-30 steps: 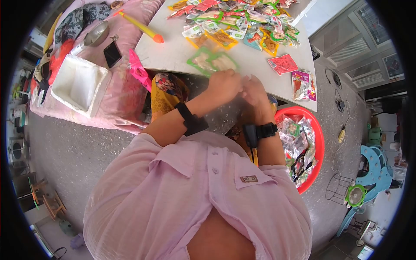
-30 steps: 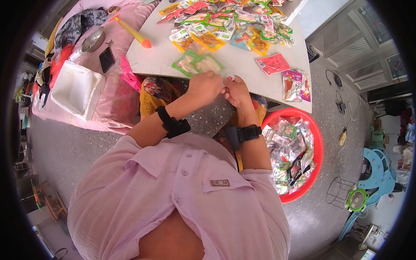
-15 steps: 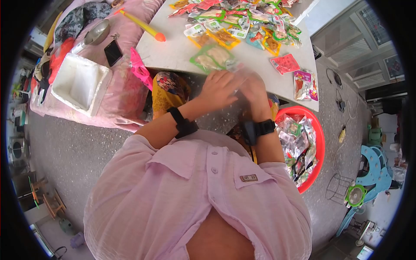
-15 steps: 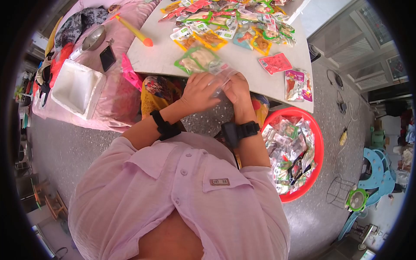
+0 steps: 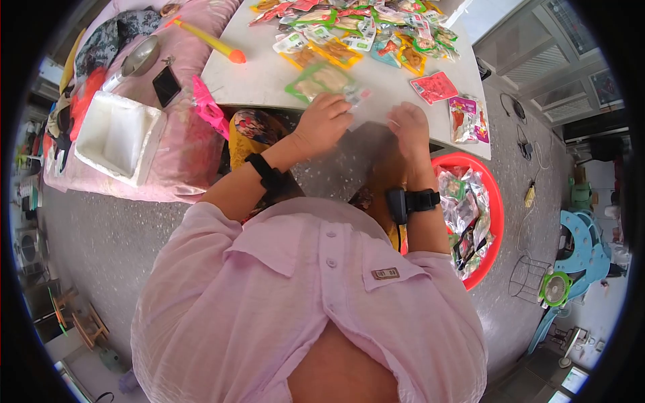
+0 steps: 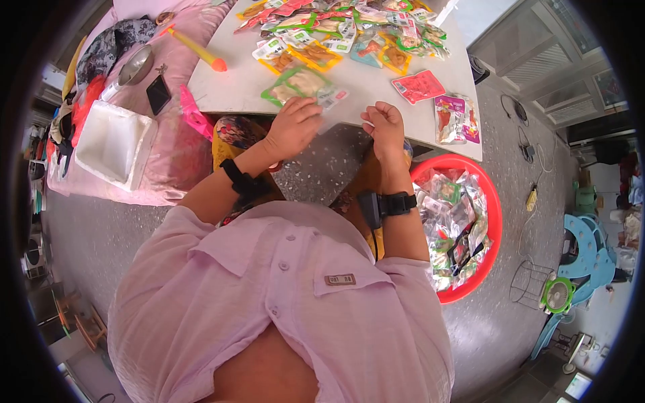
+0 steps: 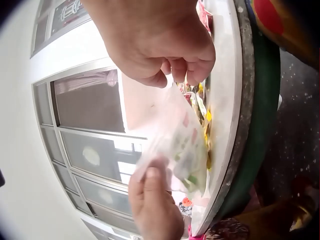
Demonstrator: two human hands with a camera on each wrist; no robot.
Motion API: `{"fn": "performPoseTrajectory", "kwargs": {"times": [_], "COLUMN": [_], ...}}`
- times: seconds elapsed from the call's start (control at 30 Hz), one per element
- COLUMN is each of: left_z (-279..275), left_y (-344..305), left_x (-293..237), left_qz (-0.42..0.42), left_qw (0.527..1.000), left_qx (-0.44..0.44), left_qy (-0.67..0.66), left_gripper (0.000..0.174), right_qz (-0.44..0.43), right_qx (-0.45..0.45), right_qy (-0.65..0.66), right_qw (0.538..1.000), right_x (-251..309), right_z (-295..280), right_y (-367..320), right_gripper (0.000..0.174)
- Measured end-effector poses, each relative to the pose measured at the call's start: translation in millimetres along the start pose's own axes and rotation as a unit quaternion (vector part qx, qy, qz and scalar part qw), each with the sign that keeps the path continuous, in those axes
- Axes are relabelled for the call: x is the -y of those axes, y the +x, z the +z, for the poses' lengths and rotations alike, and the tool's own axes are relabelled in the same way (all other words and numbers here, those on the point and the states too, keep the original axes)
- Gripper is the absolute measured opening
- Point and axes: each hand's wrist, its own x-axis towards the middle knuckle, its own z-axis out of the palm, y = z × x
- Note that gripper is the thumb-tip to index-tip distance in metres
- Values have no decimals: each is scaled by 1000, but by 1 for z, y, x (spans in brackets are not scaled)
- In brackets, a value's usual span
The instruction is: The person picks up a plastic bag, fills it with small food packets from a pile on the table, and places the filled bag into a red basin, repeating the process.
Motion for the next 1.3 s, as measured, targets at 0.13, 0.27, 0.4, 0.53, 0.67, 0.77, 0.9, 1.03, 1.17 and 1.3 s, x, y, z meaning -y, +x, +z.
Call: {"fn": "performPoseTrajectory", "kwargs": {"times": [0.13,0.27,0.4,0.53,0.67,0.77,0.9,1.03,1.17,1.3], "left_z": [-46,-93,-99,-95,-99,-103,-95,-81,-72,-56], "left_y": [33,64,60,52,36,32,25,22,17,14], "left_x": [8,25,27,-1,-17,-29,-36,-56,-56,-47], "left_qz": [-147,-320,-317,-348,-292,-289,-255,-268,-307,-307], "left_qw": [977,845,664,684,738,728,723,739,731,737], "left_qx": [-27,-12,-38,-31,-3,17,85,91,136,135], "left_qy": [-152,-429,-676,-641,-608,-622,-637,-611,-595,-587], "left_gripper": [15,20,22,21,23,23,24,25,24,22], "right_qz": [-205,-335,-302,-184,-296,-280,-313,-288,-296,-283], "right_qx": [33,57,170,269,256,271,283,301,290,216], "right_qy": [-180,-329,-318,-253,-344,-400,-439,-455,-440,-445], "right_qw": [961,881,882,911,854,830,794,787,797,822], "right_x": [4,52,86,83,90,100,98,89,85,97], "right_z": [0,16,31,33,28,23,14,12,-6,-54], "right_y": [9,11,-2,-23,-57,-77,-94,-106,-109,-115], "right_gripper": [41,57,53,29,11,14,16,16,14,11]}}
